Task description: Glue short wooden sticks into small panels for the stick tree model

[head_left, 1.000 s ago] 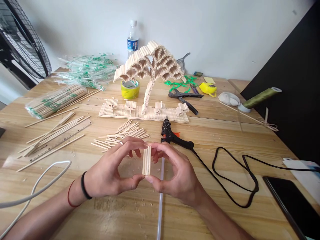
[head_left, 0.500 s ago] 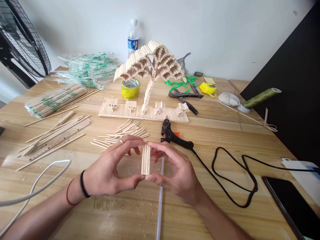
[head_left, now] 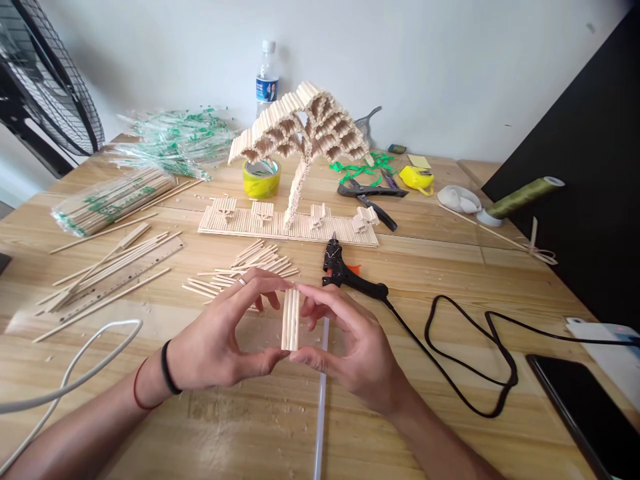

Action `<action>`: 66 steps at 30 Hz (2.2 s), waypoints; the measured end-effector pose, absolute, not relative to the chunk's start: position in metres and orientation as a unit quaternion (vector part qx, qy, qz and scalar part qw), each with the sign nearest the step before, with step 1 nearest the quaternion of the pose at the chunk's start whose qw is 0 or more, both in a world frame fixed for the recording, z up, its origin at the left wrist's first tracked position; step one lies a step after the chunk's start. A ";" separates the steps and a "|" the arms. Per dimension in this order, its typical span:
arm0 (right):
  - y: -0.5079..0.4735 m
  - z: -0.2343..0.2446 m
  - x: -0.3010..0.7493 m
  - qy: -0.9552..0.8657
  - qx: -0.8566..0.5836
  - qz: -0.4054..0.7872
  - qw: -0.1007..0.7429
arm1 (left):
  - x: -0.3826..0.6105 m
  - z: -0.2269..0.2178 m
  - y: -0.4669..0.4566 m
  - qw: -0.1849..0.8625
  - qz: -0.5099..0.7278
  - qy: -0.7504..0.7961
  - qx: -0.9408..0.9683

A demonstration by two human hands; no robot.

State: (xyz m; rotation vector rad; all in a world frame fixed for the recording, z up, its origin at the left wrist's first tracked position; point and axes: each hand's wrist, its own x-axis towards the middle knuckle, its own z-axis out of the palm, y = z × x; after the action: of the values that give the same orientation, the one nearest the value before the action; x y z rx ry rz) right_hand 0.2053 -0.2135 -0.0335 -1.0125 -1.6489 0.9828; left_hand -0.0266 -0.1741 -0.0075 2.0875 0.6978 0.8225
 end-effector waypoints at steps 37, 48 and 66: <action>-0.209 -0.028 0.211 -0.428 -0.268 0.754 0.420 | -0.028 -0.005 -0.171 0.295 0.395 0.316 0.810; -0.211 -0.034 0.211 -0.524 -0.373 0.636 0.426 | -0.034 -0.012 -0.170 0.330 0.432 0.365 0.756; -0.213 -0.038 0.207 -0.560 -0.407 0.579 0.431 | -0.029 -0.015 -0.164 0.581 0.446 0.322 0.600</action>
State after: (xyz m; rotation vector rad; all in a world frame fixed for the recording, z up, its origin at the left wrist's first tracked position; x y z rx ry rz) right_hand 0.2073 -0.2128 -0.0384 -1.0142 -1.3970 1.4425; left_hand -0.0294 -0.1641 -0.0146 1.4016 0.7534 1.0430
